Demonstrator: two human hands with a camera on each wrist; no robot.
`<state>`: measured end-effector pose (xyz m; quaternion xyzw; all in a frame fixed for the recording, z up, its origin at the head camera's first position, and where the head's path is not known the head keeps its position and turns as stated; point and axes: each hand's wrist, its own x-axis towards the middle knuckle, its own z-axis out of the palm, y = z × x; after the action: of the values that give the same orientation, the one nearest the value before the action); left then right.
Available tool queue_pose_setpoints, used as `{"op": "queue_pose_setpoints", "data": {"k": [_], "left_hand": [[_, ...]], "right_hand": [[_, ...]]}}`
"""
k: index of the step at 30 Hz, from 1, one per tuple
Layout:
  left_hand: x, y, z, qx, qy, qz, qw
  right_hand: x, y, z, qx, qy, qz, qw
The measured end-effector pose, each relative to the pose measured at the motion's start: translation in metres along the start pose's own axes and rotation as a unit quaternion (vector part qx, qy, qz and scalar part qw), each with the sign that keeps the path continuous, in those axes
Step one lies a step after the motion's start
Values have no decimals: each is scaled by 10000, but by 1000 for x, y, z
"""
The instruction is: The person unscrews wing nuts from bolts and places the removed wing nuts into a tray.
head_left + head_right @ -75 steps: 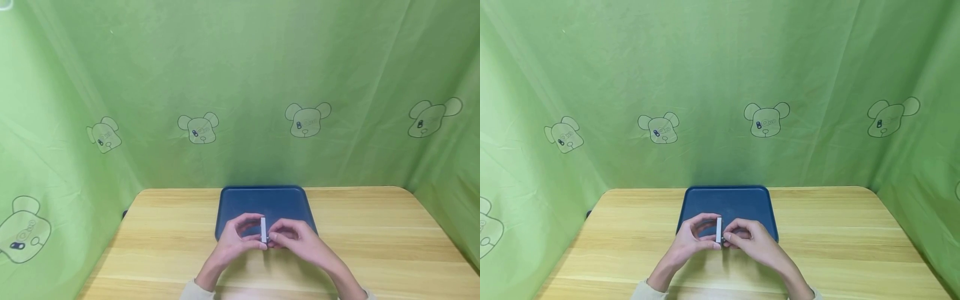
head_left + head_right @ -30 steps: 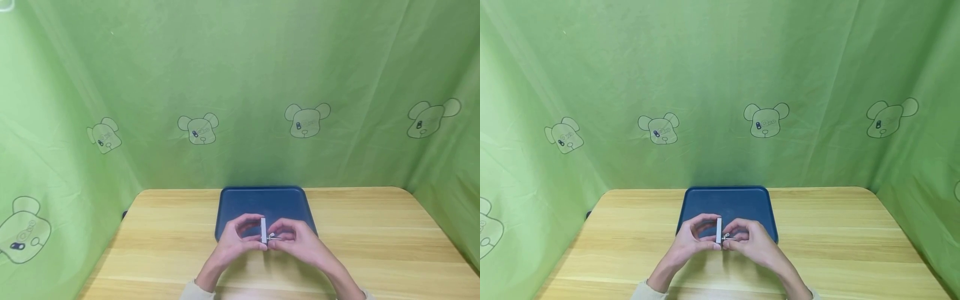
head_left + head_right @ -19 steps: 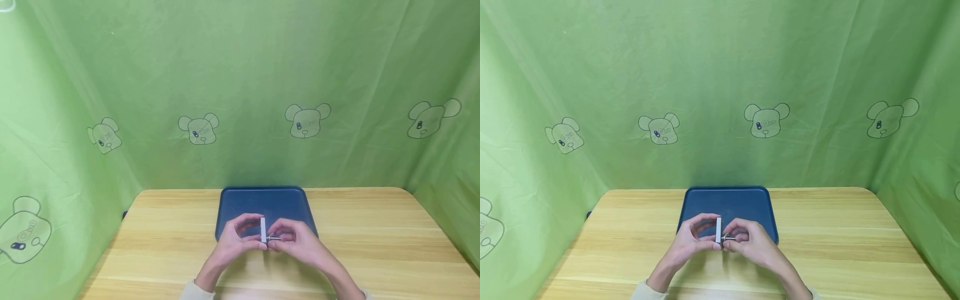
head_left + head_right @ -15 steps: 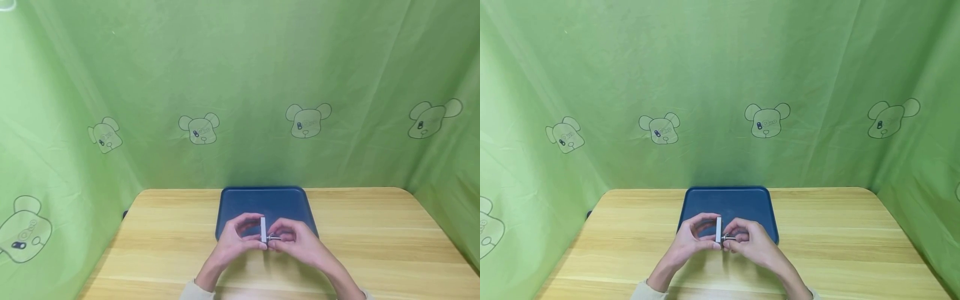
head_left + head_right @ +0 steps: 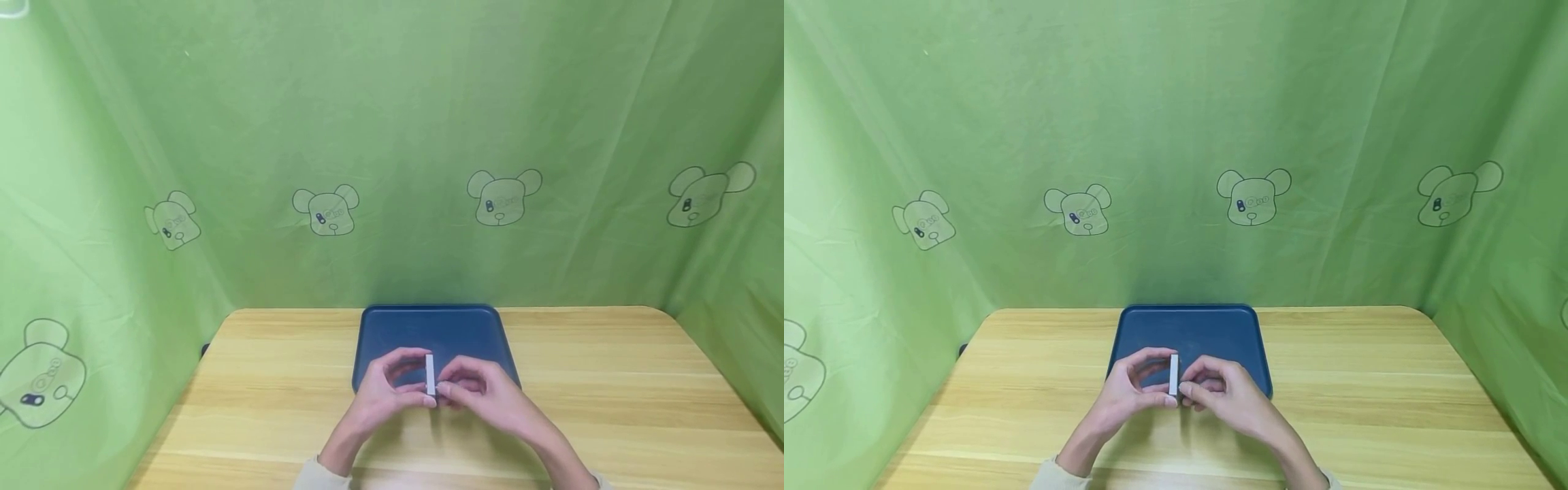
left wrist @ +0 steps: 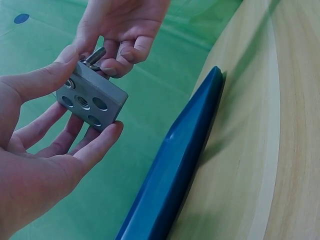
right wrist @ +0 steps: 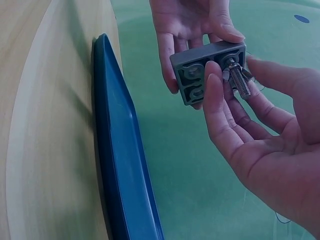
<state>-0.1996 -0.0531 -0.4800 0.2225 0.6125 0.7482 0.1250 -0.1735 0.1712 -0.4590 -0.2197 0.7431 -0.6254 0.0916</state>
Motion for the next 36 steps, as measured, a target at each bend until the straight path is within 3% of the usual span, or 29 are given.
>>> {"op": "queue_pose_setpoints", "data": {"k": [36], "left_hand": [[0,-4,2,-43,-19,-62,10000]], "right_hand": [[-4,-2,-3,-90,-56,64,9999]]}}
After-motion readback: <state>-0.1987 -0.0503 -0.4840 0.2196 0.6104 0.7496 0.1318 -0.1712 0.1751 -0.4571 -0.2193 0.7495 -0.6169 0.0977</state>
